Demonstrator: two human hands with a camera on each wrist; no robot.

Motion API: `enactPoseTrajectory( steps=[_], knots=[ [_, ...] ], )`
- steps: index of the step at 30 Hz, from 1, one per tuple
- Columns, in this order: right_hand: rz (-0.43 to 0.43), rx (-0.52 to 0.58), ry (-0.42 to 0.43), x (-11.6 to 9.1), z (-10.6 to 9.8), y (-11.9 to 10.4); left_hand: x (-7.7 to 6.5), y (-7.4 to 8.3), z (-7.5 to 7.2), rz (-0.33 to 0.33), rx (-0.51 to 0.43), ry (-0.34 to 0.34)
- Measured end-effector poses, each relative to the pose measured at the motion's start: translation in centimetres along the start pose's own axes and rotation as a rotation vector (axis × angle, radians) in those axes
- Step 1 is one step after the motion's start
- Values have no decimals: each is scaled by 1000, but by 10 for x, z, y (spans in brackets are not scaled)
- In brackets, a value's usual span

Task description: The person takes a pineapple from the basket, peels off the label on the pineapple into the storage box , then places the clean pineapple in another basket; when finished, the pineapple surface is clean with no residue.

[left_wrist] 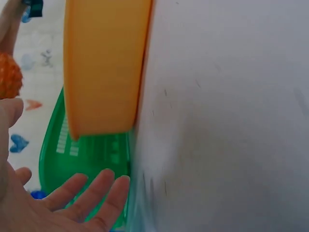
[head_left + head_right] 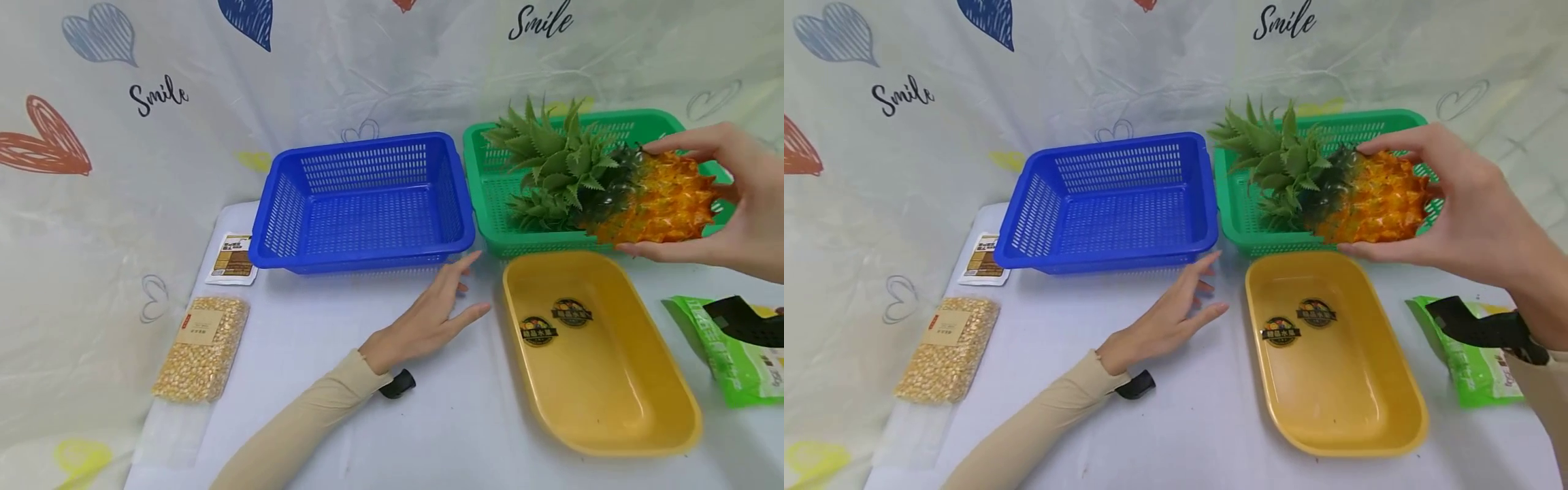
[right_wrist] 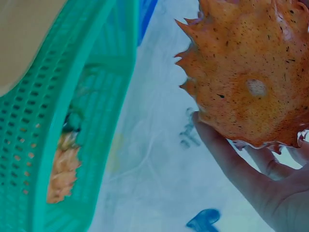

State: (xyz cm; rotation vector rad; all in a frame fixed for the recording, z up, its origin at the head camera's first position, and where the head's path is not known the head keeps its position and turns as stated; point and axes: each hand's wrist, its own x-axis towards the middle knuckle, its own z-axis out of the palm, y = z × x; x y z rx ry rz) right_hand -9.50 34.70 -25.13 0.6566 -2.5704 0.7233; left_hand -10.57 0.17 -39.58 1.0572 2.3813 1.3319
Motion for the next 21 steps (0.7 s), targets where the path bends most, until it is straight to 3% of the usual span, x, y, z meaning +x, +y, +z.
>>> enactPoseTrajectory(
  steps=[4,12,21],
  knots=[
    [30,13,45,2,3,11,23,10,16,-37,-52,37],
    [7,54,74,12,5,37,65,29,31,-169,-108,212],
    [26,-14,52,21,6,70,89,29,38,-233,-86,274]
  ],
)
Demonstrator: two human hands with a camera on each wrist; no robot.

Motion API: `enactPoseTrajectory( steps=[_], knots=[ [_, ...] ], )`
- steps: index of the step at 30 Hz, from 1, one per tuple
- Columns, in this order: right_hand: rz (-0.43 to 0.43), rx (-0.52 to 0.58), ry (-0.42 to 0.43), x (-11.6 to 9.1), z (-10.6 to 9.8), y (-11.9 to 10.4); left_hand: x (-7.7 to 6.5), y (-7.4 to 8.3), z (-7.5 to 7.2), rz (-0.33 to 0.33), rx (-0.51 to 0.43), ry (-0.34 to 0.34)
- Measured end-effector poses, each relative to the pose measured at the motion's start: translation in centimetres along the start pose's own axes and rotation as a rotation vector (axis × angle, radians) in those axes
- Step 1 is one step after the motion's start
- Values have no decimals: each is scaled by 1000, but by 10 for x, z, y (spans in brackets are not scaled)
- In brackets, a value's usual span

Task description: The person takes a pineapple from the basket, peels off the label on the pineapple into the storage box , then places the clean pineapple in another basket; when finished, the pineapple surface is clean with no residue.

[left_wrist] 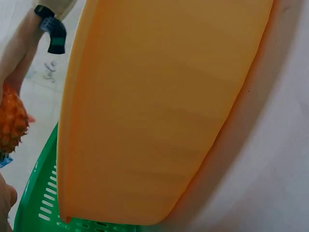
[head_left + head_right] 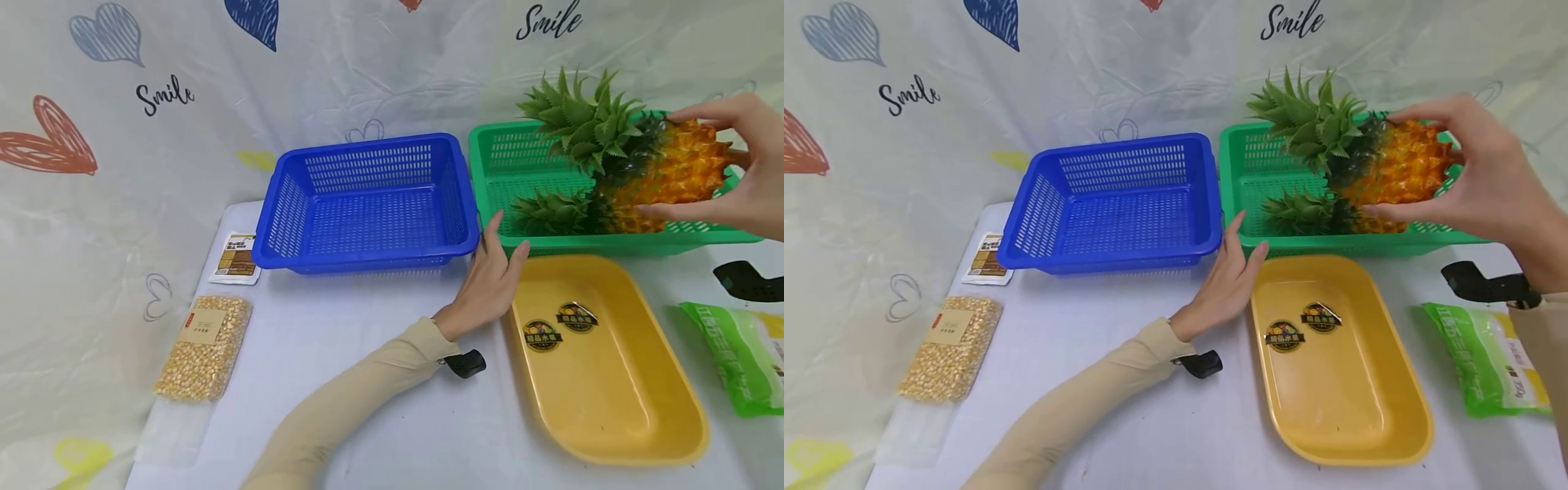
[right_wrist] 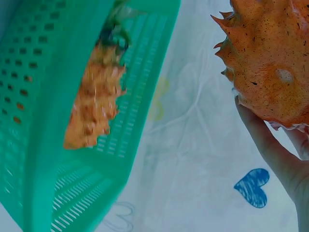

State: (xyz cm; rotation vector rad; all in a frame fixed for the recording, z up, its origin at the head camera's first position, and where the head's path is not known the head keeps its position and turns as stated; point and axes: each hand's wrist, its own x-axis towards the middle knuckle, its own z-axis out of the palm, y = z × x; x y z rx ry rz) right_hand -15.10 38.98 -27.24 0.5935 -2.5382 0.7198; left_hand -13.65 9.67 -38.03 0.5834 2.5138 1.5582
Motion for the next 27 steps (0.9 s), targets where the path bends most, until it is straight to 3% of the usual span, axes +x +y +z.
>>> enactPoseTrajectory(
  steps=[6,8,15,22,27],
  knots=[
    [-18,-97,-24,14,8,58,9,-1,4,-1,-9,40],
    [-37,-132,-42,22,10,68,10,0,5,-10,-18,58],
    [-75,-161,-150,51,0,49,12,6,7,-69,-39,57],
    [-121,-290,-283,69,10,77,12,6,7,-62,-26,55],
    [-40,-274,-365,69,29,89,10,4,6,-55,-2,53]
  ],
)
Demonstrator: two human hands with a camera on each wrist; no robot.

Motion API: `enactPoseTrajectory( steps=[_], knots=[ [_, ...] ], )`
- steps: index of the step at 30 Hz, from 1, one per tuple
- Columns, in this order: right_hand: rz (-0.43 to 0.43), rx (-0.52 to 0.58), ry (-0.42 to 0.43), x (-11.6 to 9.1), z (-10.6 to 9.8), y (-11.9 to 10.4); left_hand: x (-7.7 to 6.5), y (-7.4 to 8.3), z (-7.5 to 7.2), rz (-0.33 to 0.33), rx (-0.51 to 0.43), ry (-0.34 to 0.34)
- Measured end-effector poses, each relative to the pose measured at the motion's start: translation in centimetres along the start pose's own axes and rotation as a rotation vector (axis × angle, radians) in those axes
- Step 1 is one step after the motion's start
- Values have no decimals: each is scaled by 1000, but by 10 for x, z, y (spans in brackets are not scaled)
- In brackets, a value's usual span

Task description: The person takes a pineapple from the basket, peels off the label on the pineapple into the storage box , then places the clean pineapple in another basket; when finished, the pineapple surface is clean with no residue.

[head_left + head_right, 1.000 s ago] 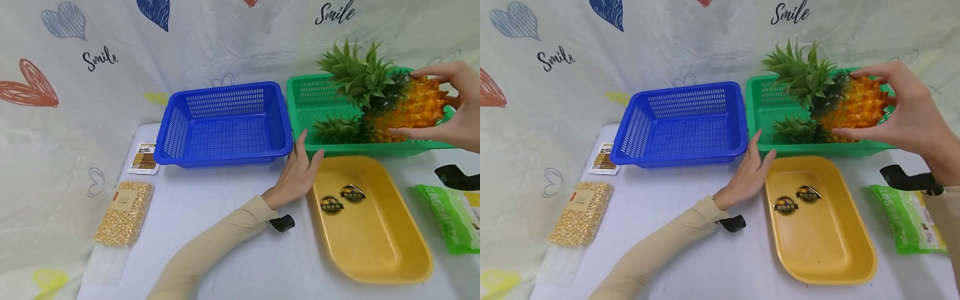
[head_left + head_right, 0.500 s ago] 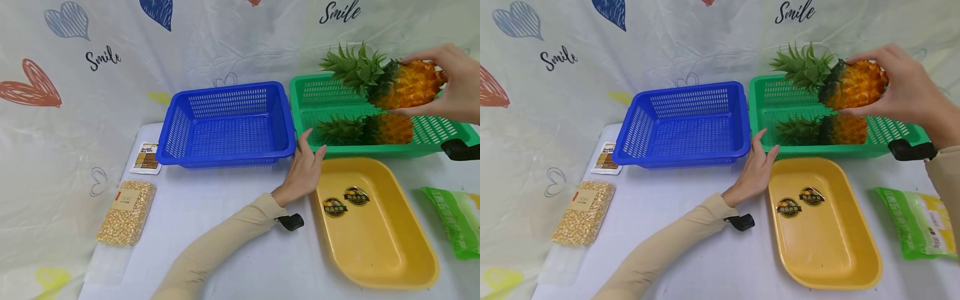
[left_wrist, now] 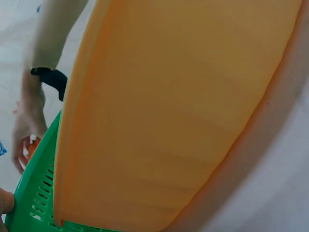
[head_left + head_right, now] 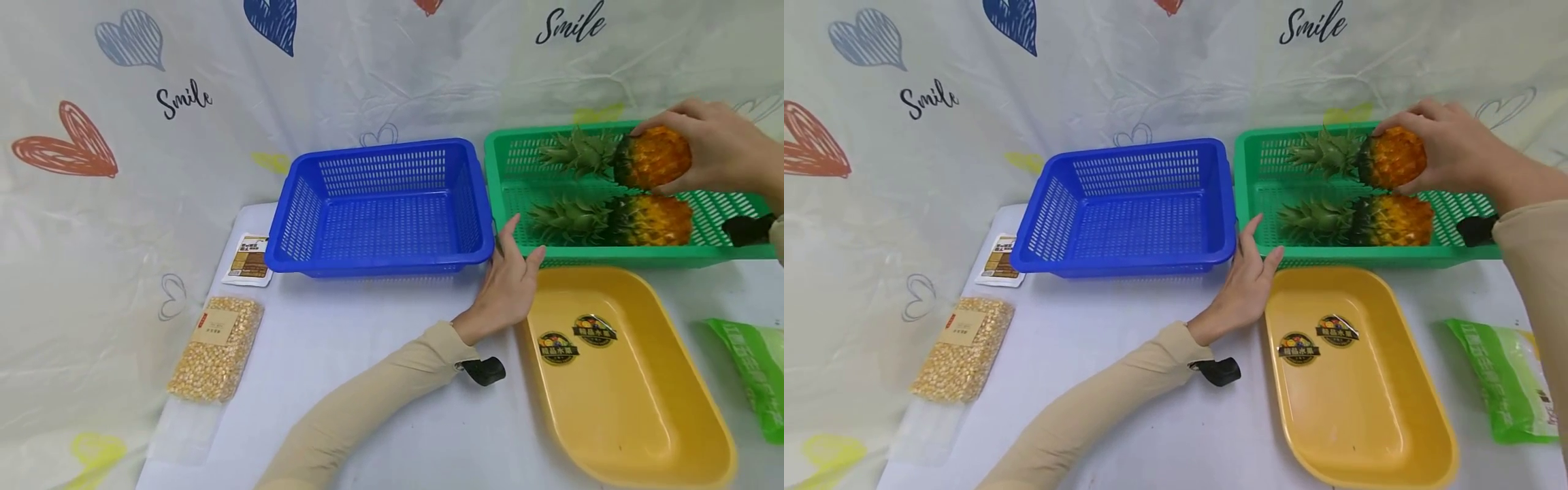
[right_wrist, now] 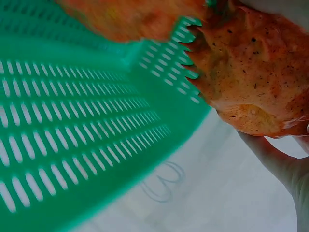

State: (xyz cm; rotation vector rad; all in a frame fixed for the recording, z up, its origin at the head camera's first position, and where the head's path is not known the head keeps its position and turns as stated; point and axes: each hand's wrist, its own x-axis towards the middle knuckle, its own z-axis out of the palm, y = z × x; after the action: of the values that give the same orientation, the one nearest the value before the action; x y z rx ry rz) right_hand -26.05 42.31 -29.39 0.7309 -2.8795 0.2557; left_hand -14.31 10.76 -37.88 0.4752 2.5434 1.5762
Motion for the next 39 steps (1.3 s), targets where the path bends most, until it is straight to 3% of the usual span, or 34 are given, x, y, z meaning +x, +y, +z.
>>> enactPoseTrajectory(
  steps=[3,8,12,21,29,39],
  knots=[
    [13,3,-31,2,5,0,-1,0,1,-1,2,-11],
    [-73,-40,-59,8,7,-2,-2,0,0,-5,7,-17],
    [-74,-37,-100,11,7,-2,-2,-1,-1,-2,20,-7],
    [-98,-37,-261,28,4,-6,-3,-1,1,-18,36,-6],
    [17,-24,-461,42,4,-1,-2,-2,1,-13,35,-10],
    [58,-69,-525,47,11,5,-1,-4,-1,9,25,-4]
  ],
)
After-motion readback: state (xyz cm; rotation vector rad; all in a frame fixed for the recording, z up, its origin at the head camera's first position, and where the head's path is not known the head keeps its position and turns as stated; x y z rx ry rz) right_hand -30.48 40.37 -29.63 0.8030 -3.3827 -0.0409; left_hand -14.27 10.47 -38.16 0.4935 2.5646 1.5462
